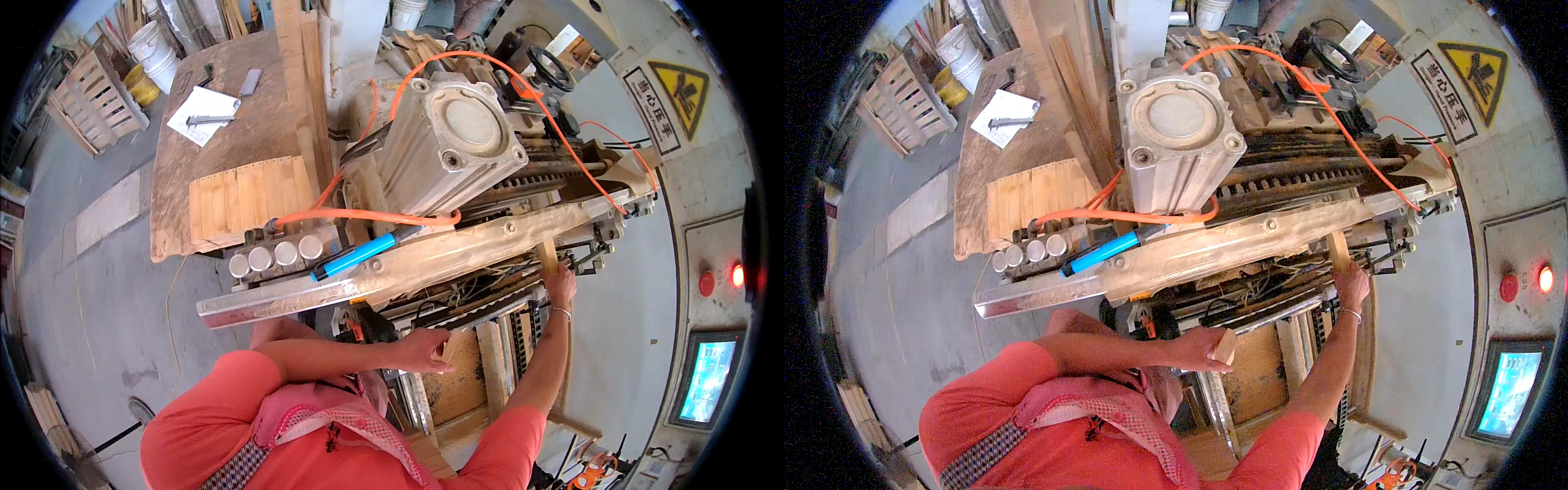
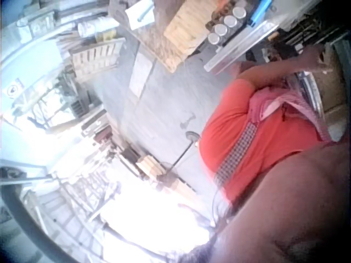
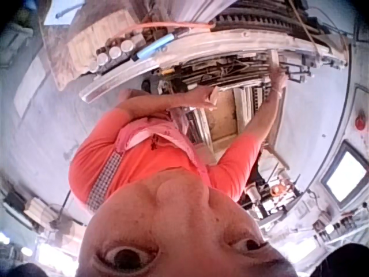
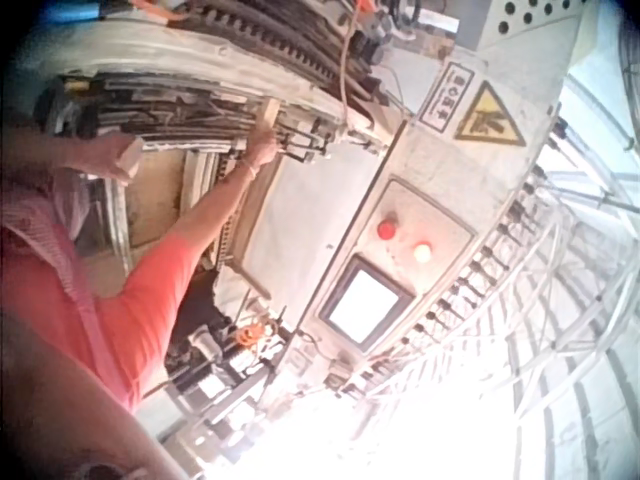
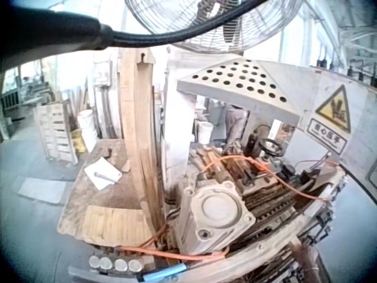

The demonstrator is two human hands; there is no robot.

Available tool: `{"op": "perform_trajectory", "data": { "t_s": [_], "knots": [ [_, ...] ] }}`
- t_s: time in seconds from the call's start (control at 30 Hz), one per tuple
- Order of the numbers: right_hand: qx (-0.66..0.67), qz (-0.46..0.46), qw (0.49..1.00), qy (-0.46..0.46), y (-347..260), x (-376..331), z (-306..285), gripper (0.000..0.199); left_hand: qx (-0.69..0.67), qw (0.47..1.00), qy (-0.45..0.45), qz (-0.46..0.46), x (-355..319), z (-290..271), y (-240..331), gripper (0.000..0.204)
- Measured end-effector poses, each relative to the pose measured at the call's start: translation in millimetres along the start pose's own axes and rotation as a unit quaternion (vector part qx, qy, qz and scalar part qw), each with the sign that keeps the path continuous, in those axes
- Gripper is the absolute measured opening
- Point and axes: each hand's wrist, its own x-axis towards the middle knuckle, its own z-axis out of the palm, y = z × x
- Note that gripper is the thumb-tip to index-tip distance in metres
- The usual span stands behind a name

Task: The person operates a woodworking machine to process small wooden blocks. They repeatedly pick up blocks from a nearby stack, feed them into the machine's mechanism, and then place the processed blocks onto a growing pile on the table.

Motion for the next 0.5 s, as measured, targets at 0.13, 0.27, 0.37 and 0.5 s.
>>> {"op": "perform_trajectory", "data": {
  "t_s": [0.13, 0.27, 0.37, 0.5],
  "knots": [
    [0.037, -0.012, 0.999, 0.019, 7, 1, 7, 0.040, 0.052, 0.999, -0.001, -0.011, 4, 4, -6, 0.052],
    [0.051, -0.024, 0.997, 0.047, 16, 1, 16, 0.042, 0.066, 0.998, 0.006, -0.006, 2, 6, -8, 0.049],
    [0.050, -0.035, 0.997, 0.056, 23, 0, 20, 0.043, 0.033, 0.998, 0.048, 0.036, -2, 6, 0, 0.043],
    [0.067, -0.036, 0.996, 0.050, 11, 0, 17, 0.041, 0.027, 0.997, 0.070, 0.002, -5, 7, 3, 0.042]
  ]
}}
